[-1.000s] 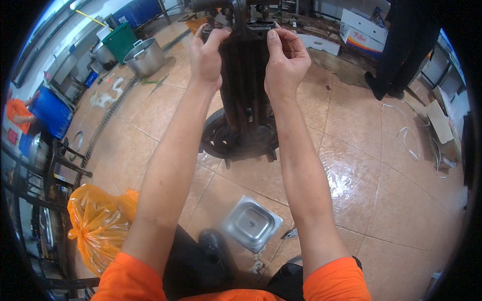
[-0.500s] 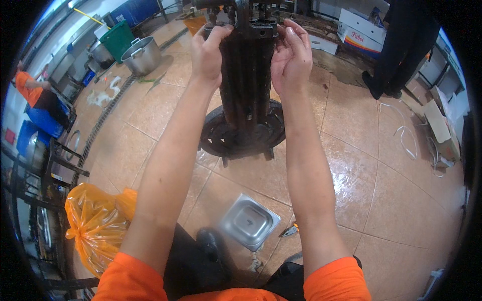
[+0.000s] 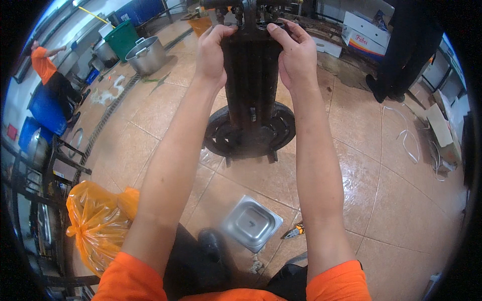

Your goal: The person assembles a mechanical part by attaching a smaller component to a larger cylindrical object. They use a cloth to wipe the part and then secure it with a bolt.

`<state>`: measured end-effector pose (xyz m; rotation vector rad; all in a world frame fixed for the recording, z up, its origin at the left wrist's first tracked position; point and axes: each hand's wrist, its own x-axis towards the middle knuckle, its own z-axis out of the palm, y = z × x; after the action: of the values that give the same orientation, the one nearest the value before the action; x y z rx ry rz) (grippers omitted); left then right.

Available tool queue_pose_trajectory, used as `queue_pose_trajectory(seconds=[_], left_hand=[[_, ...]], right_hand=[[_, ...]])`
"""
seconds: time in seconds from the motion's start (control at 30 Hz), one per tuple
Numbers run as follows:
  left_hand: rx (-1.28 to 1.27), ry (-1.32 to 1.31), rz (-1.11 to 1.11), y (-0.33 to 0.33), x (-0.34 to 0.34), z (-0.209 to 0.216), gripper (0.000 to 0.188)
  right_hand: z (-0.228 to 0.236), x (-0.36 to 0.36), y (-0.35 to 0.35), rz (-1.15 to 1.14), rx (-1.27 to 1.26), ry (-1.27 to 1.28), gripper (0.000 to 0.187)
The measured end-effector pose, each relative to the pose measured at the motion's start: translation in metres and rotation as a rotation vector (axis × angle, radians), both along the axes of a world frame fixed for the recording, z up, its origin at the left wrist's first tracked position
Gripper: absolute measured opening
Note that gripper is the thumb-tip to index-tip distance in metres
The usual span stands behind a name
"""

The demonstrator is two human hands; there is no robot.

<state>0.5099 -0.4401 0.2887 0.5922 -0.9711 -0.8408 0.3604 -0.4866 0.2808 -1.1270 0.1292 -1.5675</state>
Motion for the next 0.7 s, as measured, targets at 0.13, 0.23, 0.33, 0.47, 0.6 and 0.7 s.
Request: queue_pose_trajectory(seconds=[0.13, 0.23, 0.33, 0.47, 0.6, 0.7], left_hand=[[0.005, 0.01, -0.008, 0.004, -0.004, 0.001, 0.016], [-0.022, -0.029, 0.007, 0.008, -0.008, 0.001, 0.018], [-0.113, -0.182, 0.126, 0.009, -0.007, -0.005, 0.021], [-0.14, -0.213, 0.153, 0.008, -0.005, -0.006, 0.022], [-0.087, -0.186, 0.172, 0.011, -0.009, -0.001, 0.022], [-0.082, -0.169, 0.184, 0.014, -0.008, -0.001, 0.022]], right_hand=[[0.0, 0.0, -0.004, 0.065, 0.02, -0.049, 0.033], [-0.001, -0.003, -0.005, 0.096, 0.023, -0.065, 0.033], [0.0, -0.003, -0.004, 0.125, 0.023, -0.072, 0.033], [-0.001, -0.002, -0.002, 0.137, 0.004, -0.063, 0.036], [-0.001, 0.0, 0.0, 0.121, 0.048, -0.059, 0.038], [-0.001, 0.003, 0.003, 0.128, 0.068, -0.061, 0.037]])
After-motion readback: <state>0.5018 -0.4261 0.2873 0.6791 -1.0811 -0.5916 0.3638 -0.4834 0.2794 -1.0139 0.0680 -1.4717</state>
